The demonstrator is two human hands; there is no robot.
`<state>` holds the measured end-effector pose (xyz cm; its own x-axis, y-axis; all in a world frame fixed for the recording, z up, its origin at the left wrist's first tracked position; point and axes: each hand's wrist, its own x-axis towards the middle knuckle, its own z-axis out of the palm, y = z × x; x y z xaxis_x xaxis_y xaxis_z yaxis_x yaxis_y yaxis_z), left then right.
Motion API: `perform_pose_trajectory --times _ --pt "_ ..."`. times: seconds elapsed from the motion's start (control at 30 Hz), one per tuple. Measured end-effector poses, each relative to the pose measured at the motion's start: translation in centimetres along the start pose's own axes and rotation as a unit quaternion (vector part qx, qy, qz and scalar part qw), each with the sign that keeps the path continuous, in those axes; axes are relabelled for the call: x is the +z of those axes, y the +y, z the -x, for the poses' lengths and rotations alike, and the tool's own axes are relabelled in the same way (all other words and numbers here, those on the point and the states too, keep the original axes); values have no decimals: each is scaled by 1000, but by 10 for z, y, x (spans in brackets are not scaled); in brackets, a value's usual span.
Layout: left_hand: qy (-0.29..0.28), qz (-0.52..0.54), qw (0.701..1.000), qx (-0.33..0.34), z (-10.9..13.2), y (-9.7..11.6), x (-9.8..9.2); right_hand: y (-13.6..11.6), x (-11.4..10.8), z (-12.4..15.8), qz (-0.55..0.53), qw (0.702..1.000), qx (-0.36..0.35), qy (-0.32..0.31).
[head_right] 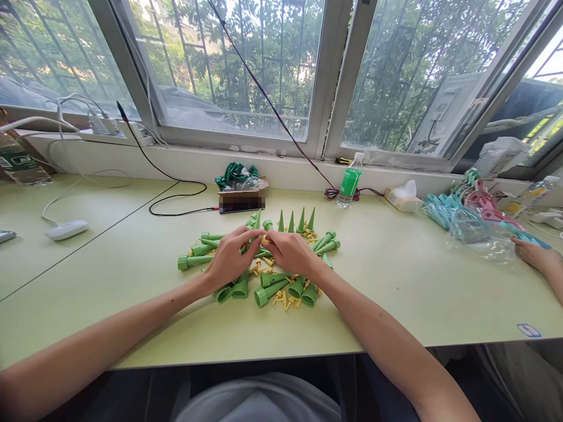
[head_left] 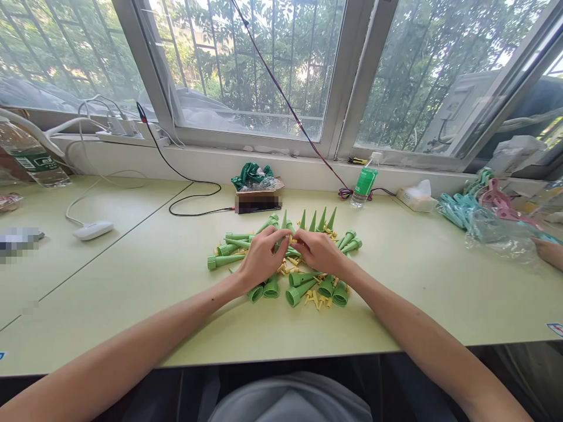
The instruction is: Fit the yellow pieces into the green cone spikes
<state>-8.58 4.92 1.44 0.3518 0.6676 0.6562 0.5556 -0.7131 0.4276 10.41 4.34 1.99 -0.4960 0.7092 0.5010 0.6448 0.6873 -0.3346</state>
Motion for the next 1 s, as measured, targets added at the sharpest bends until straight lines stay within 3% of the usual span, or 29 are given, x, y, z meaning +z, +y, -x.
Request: perform_pose_trajectory --times 1.0 --pt "1 -7 1000 3 0 0 1 -1 1 0 9 1000 10 -8"
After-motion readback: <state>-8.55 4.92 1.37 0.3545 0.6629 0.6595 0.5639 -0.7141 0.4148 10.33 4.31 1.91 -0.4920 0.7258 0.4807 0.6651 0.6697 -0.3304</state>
